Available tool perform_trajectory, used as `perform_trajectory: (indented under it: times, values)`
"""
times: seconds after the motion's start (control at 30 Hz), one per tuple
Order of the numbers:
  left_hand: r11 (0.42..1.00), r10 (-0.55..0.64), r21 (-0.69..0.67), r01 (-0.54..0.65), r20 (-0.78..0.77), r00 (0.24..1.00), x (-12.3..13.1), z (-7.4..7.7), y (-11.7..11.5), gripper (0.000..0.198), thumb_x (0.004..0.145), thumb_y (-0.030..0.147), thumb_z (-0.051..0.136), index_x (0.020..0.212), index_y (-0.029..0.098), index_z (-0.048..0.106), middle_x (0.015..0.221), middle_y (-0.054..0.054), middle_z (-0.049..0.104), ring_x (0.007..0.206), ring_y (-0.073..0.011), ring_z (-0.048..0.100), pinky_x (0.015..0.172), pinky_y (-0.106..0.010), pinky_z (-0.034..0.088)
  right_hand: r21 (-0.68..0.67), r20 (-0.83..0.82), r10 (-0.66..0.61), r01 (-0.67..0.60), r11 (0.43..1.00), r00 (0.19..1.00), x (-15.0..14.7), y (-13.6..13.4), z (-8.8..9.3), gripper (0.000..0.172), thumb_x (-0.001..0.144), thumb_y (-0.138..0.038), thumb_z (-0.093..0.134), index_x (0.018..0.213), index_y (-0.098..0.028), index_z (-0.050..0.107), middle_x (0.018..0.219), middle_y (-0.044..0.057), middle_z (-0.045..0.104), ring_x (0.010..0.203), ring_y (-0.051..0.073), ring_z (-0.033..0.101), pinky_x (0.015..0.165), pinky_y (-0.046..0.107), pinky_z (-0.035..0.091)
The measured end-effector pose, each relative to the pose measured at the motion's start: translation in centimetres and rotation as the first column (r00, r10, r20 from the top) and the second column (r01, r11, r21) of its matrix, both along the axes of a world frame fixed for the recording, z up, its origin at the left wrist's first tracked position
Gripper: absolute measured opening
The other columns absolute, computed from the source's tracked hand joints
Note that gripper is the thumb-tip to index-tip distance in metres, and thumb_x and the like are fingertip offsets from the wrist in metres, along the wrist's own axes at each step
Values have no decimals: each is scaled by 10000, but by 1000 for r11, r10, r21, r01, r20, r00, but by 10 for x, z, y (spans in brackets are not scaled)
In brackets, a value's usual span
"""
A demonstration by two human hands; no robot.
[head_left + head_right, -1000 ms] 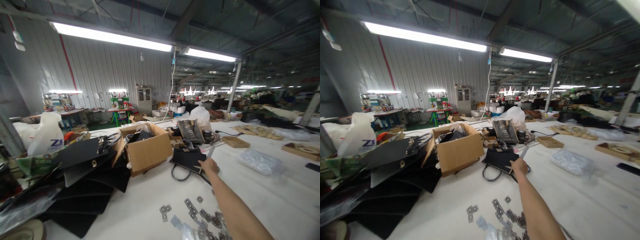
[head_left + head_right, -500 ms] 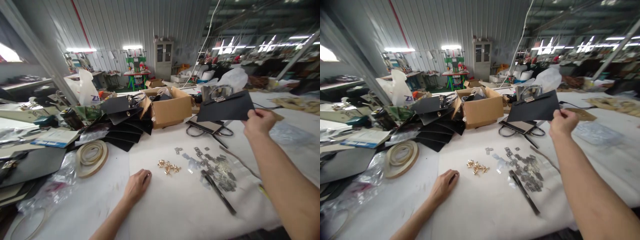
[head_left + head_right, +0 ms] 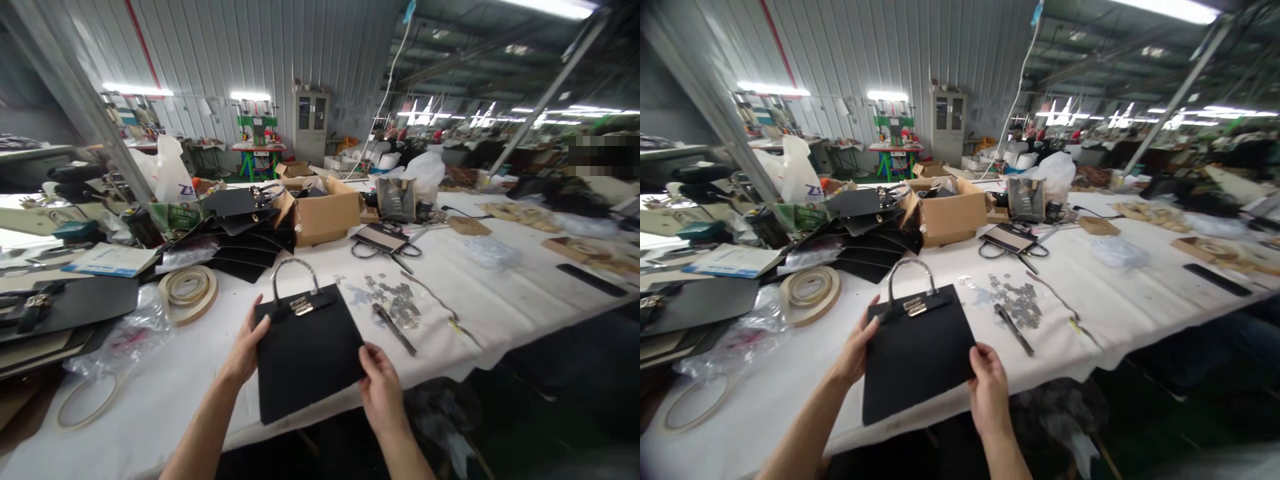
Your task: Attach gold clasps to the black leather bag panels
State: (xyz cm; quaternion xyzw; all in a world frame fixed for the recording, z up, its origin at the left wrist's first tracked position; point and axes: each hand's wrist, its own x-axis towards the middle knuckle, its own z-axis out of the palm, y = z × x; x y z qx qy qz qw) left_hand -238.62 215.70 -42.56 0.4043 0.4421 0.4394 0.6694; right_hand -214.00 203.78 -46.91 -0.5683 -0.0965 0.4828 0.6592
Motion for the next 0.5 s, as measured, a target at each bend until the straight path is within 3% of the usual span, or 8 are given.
perform_trajectory:
  times: [0.1, 0.2, 0.27, 0.33, 0.4, 0.5]
  values:
    - [999, 51, 10, -50, -200, 978, -38, -4, -14, 1043, 745, 433, 886, 1597, 330, 293, 1319, -101, 680, 1170, -312, 688, 1047, -484, 549, -23, 110, 191, -190, 982, 975, -37, -32, -23, 505, 812, -600, 784, 1096, -217, 616, 979, 49, 691, 850, 215, 668, 679, 295, 566]
    - [995, 70, 89, -34, -444, 893, -72, -29, -19, 990, 779, 485, 834, 1590, 277, 306, 1282, -118, 684, 1175, -316, 681, 1087, -533, 510, -56, 286, 338, -337, 940, 896, -35, -35, -36, 508, 872, -627, 716, 1096, -180, 623, 1051, 102, 702, 1011, 264, 676, 869, 357, 573]
    - [974, 153, 226, 0, -656, 739, -84, -49, -23, 918, 791, 512, 790, 1555, 220, 375, 1373, -150, 624, 1276, -344, 616, 1156, -562, 439, -33, 371, 294, -304, 952, 881, -14, -15, -38, 532, 883, -642, 686, 1112, -166, 617, 1069, 127, 703, 1067, 281, 674, 919, 382, 565]
    - [917, 287, 392, 77, -781, 555, -86, -65, -30, 782, 835, 518, 720, 1497, 190, 465, 1496, -166, 522, 1397, -367, 500, 1208, -571, 371, -14, 514, 217, -245, 969, 830, 15, 17, -37, 507, 896, -614, 656, 1119, -160, 618, 1066, 132, 700, 1034, 274, 684, 909, 388, 566]
    - [846, 406, 509, 159, -807, 429, -80, -75, -37, 631, 904, 503, 632, 1445, 193, 533, 1573, -153, 441, 1459, -378, 404, 1221, -581, 346, -38, 700, 220, -272, 961, 680, 41, 55, -35, 404, 934, -505, 580, 1128, -155, 633, 1114, 132, 685, 967, 249, 690, 872, 381, 570]
    - [771, 510, 595, 228, -791, 338, -71, -78, -45, 506, 960, 464, 566, 1392, 199, 584, 1559, -135, 462, 1437, -372, 395, 1204, -581, 361, -114, 834, 289, -366, 924, 470, 65, 105, -37, 359, 899, -282, 497, 1188, -146, 662, 1237, 134, 637, 896, 208, 683, 909, 395, 559]
